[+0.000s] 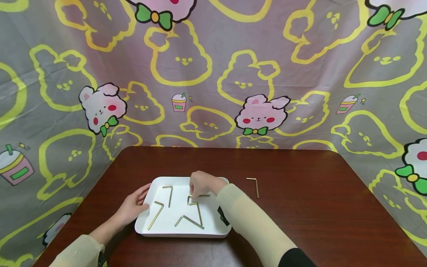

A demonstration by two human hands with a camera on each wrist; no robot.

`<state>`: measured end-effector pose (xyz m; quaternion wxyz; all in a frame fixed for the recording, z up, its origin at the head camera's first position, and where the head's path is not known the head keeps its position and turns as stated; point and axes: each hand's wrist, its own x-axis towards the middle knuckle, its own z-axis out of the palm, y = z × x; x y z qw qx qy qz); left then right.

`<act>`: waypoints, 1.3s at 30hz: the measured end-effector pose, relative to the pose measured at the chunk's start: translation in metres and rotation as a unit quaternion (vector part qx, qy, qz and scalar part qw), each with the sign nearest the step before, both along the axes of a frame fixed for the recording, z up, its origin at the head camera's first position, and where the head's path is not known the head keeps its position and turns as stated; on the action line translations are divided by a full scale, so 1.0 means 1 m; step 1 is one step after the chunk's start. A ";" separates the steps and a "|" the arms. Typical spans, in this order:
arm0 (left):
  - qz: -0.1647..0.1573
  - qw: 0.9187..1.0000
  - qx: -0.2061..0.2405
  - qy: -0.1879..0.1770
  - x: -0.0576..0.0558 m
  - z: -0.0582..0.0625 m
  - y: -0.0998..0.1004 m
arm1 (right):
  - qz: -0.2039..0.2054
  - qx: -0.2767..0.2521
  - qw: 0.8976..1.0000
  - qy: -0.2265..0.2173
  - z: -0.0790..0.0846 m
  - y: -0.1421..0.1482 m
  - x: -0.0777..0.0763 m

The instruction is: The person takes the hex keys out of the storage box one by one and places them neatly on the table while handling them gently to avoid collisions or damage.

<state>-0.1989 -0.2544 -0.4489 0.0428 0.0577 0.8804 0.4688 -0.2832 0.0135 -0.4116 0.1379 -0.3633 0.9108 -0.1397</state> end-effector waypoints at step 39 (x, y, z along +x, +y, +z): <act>0.012 1.000 -0.008 -0.012 0.000 -0.002 0.001 | 0.006 -0.161 0.986 -0.051 0.062 0.034 -0.003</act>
